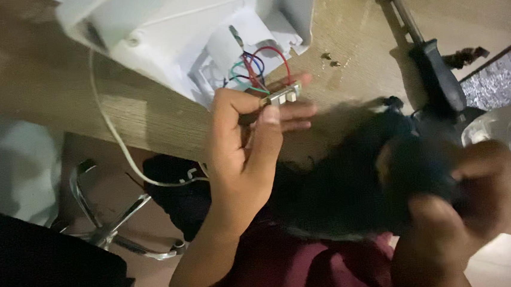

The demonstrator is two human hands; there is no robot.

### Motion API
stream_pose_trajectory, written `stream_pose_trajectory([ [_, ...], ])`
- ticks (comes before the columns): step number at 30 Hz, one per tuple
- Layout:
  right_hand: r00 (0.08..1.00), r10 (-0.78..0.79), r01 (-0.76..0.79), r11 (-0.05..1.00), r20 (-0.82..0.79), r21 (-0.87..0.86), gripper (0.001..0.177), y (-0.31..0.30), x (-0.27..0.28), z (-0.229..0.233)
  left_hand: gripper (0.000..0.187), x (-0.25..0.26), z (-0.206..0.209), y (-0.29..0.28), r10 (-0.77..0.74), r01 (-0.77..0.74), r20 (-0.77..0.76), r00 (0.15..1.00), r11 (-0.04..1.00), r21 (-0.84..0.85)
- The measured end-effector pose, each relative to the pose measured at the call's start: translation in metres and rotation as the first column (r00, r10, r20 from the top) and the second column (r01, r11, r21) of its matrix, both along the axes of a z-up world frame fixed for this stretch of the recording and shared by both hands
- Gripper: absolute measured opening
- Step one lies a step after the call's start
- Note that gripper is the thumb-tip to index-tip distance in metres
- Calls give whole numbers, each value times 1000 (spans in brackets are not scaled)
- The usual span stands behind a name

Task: The person cleans a small white electrical connector with a cloth, then uses a screwdriver to tighten screws on the internal wiring of a disassembled white electric fan. The fan housing and power cord are visible on the table.

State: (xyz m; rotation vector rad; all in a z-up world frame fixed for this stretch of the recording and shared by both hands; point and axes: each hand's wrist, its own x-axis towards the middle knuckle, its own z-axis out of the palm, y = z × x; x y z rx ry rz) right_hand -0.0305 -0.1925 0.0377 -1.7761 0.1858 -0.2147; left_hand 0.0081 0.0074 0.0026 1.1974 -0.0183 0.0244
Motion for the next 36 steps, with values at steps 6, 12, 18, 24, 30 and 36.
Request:
stream_pose_trajectory([
  [6, 960, 110, -40, 964, -256, 264, 26, 14, 25, 0, 11, -11, -6, 5, 60, -56, -34, 998, 993, 99],
  [12, 959, 200, -115, 922, -199, 371, 29, 30, 37, 11, 12, -5, -11, 12, -5, 5, -2, 1000, 999, 38],
  [18, 770, 630, -625, 710, -103, -325, 29, 19, 42, 19, 21, -5, -3, 10, -17, 9, -76, 997, 994, -105],
  [24, 897, 441, -393, 786, -11, -477, 35, 16, 32, 17, 32, -3, -6, 7, -18, 18, 1, 1000, 999, -51],
  [30, 862, 504, -348, 505, -58, -790, 45, -2, 39, 8, 35, -5, -13, 5, -19, 18, 7, 1000, 999, 34],
  [36, 887, 456, -389, 649, -74, -654, 28, -12, 35, -6, 24, -7, 5, 0, -32, 33, -10, 999, 982, 185],
])
